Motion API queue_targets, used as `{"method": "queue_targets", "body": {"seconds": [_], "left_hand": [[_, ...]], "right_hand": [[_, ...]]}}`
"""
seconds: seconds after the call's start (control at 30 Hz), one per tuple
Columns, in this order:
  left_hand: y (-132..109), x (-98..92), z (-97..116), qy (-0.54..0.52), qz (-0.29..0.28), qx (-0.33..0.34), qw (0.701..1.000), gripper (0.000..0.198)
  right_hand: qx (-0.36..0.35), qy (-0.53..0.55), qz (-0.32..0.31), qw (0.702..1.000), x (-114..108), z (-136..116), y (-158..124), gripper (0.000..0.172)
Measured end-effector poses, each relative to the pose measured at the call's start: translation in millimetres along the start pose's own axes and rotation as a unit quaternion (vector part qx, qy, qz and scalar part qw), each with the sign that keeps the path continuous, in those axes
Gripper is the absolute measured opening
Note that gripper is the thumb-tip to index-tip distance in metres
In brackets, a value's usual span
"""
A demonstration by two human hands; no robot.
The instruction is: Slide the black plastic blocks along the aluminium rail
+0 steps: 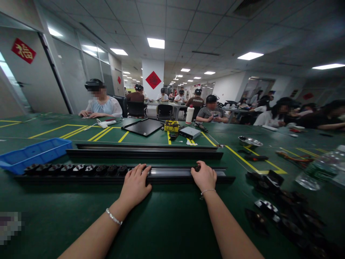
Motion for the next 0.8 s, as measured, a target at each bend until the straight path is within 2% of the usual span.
{"method": "queue_targets", "body": {"seconds": [0.5,0.7,0.8], "left_hand": [[-0.1,1.3,0.3,0.005,0.009,0.001,1.0,0.058],[0.3,1.5,-0.3,0.003,0.007,0.0,1.0,0.058],[0.6,2.2,-0.9,0.0,0.002,-0.003,1.0,0.058]], "right_hand": [[0.004,0.001,-0.02,1.0,-0.9,4.0,5.1,0.033],[-0.019,-0.022,-0.037,0.999,-5.5,4.5,3.8,0.034],[-0.027,-0.028,-0.024,0.999,-5.7,5.0,1.8,0.033]]}}
Point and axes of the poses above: each hand's wrist, its own y-axis towards the middle knuckle, its own x-axis out of the palm, z = x × y, the point moved 4 cm from there along y, towards the middle knuckle, and after that the axes turned 15 degrees about -z, right-handed, at the moved point
